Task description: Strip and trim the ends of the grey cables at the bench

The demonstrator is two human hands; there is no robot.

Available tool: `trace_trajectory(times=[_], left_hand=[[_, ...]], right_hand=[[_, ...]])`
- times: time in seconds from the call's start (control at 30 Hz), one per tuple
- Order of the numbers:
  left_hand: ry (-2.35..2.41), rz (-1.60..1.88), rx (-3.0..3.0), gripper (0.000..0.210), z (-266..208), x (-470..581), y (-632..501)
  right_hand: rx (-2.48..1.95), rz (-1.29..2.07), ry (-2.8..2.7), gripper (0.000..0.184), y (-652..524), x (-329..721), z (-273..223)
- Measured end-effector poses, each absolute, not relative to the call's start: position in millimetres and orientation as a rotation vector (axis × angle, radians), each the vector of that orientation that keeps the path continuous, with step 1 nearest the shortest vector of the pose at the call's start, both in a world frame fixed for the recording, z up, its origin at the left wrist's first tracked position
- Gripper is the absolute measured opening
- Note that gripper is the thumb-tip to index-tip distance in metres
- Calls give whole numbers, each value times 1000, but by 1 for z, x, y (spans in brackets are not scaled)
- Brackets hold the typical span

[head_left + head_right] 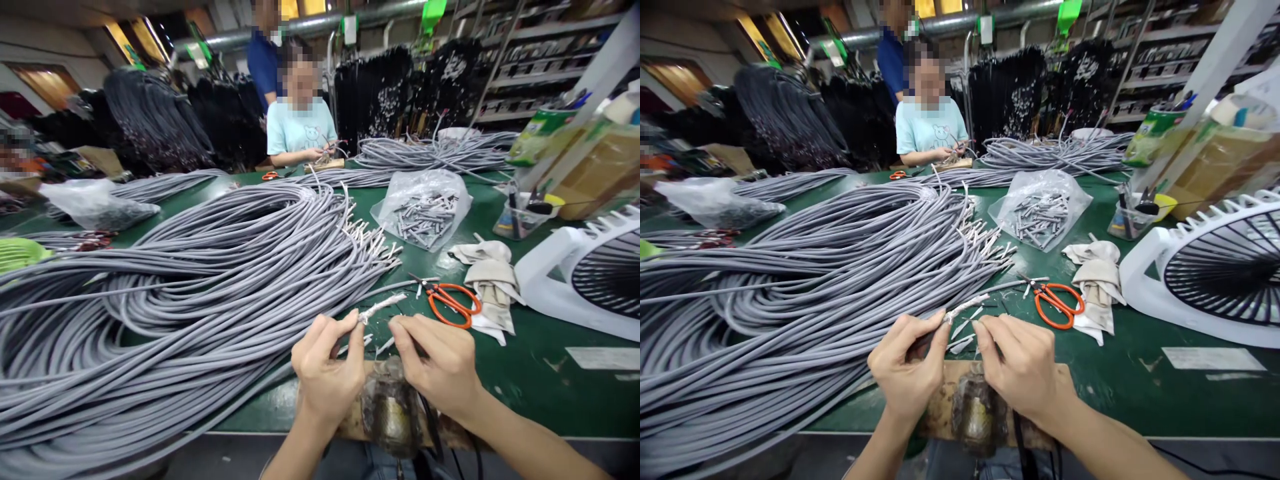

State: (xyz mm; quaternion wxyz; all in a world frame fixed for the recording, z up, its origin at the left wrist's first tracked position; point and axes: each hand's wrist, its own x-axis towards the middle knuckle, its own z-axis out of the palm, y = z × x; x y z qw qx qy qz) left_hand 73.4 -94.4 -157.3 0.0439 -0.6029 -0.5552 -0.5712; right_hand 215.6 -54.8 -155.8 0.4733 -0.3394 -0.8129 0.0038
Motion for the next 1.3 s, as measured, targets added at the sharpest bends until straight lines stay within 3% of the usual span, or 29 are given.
trace_trajectory(times=[0.3,0.57,0.77,1.3], left_hand=[[-1647,-1649,-1897,24,-157,75,-95],[-1673,-1603,-2006,21,-156,79,-98],[-1774,-1642,-1981,15,-156,81,-98],[-1766,-1676,-1885,18,-157,79,-98]], right_hand=[[-848,-29,-2100,9,-54,220,-159],[-830,37,-2094,21,-56,215,-153],[-778,-124,-2106,14,-60,212,-150],[-880,-110,-2111,9,-54,220,-160]])
